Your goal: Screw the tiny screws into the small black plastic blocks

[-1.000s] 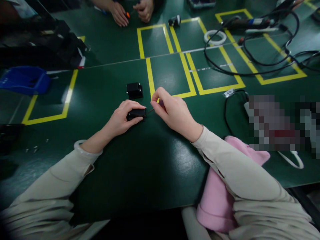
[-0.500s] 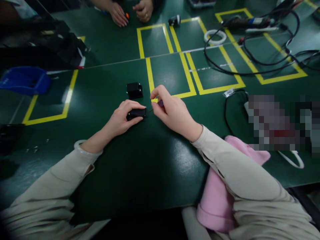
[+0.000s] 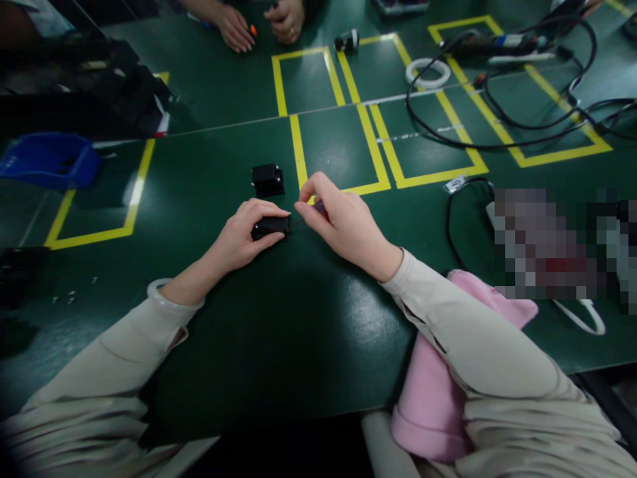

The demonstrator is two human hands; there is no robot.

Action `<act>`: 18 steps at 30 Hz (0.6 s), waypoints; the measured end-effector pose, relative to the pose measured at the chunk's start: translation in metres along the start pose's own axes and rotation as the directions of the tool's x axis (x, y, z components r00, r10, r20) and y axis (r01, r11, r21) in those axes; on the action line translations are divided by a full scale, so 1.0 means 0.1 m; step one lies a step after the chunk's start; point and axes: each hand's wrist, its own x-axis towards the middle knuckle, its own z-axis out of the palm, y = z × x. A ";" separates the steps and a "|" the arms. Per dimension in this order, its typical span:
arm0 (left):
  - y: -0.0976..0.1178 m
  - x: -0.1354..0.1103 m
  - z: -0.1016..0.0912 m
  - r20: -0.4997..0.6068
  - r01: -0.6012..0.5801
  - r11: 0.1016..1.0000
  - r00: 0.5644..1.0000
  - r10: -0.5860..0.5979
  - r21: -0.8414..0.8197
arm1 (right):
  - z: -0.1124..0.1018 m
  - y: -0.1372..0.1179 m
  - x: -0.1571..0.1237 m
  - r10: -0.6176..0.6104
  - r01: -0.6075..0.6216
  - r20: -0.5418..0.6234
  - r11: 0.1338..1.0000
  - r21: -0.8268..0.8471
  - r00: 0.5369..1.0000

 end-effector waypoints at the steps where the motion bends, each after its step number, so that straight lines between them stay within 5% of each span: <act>1: 0.00 0.00 0.00 -0.001 -0.003 1.000 1.000 0.003 0.000 | 0.00 0.00 0.00 -0.001 0.001 0.001 1.000 0.000 1.000; 18: -0.01 0.01 0.01 -0.013 -0.021 1.000 1.000 0.022 0.008 | 0.01 0.01 -0.01 -0.027 0.027 -0.017 0.999 -0.032 0.999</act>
